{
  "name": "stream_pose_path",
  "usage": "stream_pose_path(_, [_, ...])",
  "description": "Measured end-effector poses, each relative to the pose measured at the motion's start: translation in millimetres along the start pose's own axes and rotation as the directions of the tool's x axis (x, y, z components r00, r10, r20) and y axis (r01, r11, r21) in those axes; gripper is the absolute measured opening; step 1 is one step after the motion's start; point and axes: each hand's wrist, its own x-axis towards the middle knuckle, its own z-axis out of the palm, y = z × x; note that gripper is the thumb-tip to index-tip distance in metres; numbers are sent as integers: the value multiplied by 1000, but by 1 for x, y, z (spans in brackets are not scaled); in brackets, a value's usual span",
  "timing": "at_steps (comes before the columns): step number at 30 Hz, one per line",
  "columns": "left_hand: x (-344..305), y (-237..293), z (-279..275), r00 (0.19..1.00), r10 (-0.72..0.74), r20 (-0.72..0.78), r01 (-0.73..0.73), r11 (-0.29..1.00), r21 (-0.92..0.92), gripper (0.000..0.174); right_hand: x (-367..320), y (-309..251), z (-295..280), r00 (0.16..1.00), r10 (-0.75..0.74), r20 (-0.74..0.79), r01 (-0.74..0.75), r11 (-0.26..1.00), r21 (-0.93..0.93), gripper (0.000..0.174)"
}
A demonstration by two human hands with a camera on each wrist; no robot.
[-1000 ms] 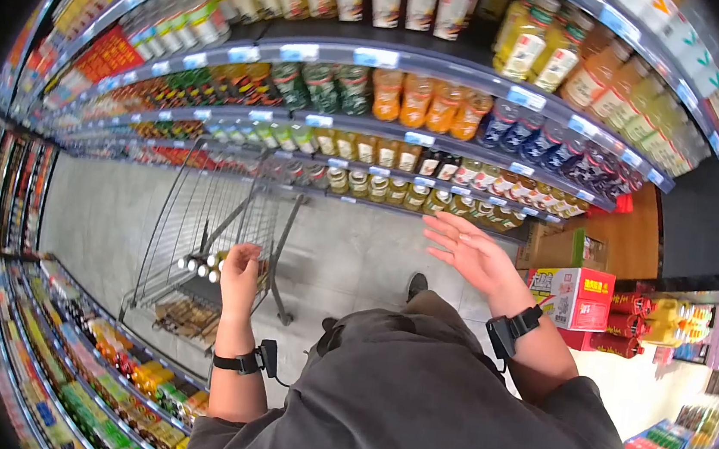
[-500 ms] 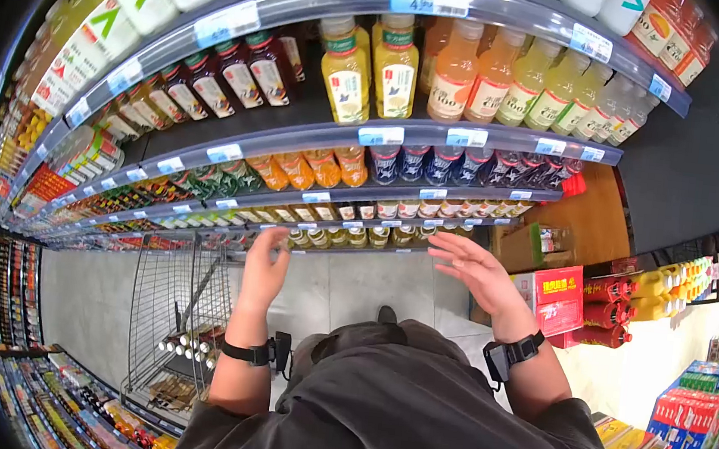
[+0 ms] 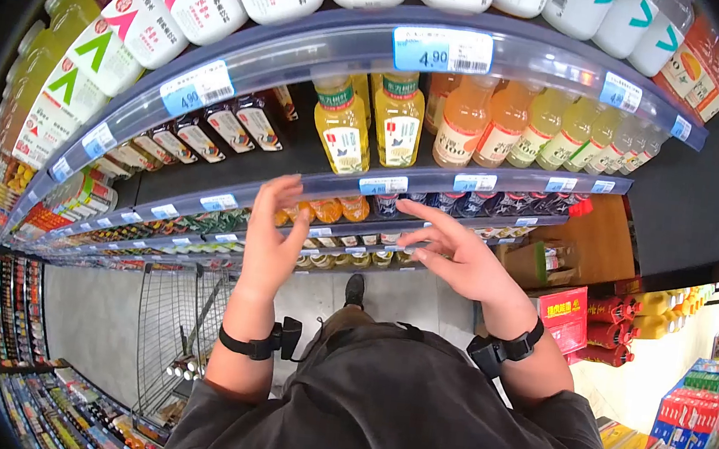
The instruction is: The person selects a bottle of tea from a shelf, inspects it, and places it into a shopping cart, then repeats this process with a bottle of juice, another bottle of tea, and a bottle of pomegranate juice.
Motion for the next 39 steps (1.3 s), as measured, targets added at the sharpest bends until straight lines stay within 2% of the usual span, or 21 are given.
stream_pose_path(2, [22, 3, -4, 1000, 29, 8, -29, 1000, -10, 47, 17, -20, 3, 1000, -7, -2, 7, 1000, 21, 67])
stream_pose_path(5, [55, 9, -11, 993, 105, 52, -105, 994, 3, 62, 41, -49, 5, 998, -58, -1, 57, 993, -107, 75])
stream_pose_path(10, [95, -3, -2, 982, 183, 54, -179, 981, -74, 64, 74, -71, 5, 991, -131, -14, 128, 985, -119, 80])
stream_pose_path(12, [106, -12, 2, 984, 146, 102, -131, 982, -138, 62, 84, -72, 4, 990, -138, -19, 134, 981, -141, 80])
stream_pose_path(14, [112, -14, 4, 984, 140, 110, -125, 983, -132, 60, 92, -66, 3, 990, -141, -33, 135, 981, -138, 80])
stream_pose_path(16, [116, -18, 2, 959, 167, 229, -161, 986, -44, 64, 97, -59, 3, 990, -133, -37, 128, 983, -130, 81])
stream_pose_path(20, [118, -19, 1, 954, 172, 246, -179, 984, 9, 70, 101, -56, 3, 988, -145, -45, 138, 983, -125, 80])
stream_pose_path(23, [120, -11, 0, 957, 150, 248, -152, 988, -11, 69, 99, -59, 2, 991, -110, -77, 101, 989, -108, 78])
stream_pose_path(28, [121, 0, -8, 925, 168, 342, -199, 978, 56, 74, 90, -65, -4, 1000, -7, 3, 7, 1000, 6, 67])
stream_pose_path(33, [113, 8, -5, 899, 200, 390, -239, 970, 53, 77, 74, -61, -6, 999, -20, 39, 19, 1000, 25, 63])
stream_pose_path(37, [102, 33, -3, 860, 392, 327, -454, 880, 138, 64, 60, -56, -6, 996, -47, 73, 46, 999, 10, 64])
stream_pose_path(38, [99, 36, -2, 859, 396, 326, -458, 877, 141, 64, 56, -57, -4, 994, -70, 82, 72, 997, -23, 64])
stream_pose_path(39, [95, 39, -2, 831, 454, 321, -522, 837, 168, 65, 53, -58, -1, 994, -91, 54, 92, 996, -17, 69])
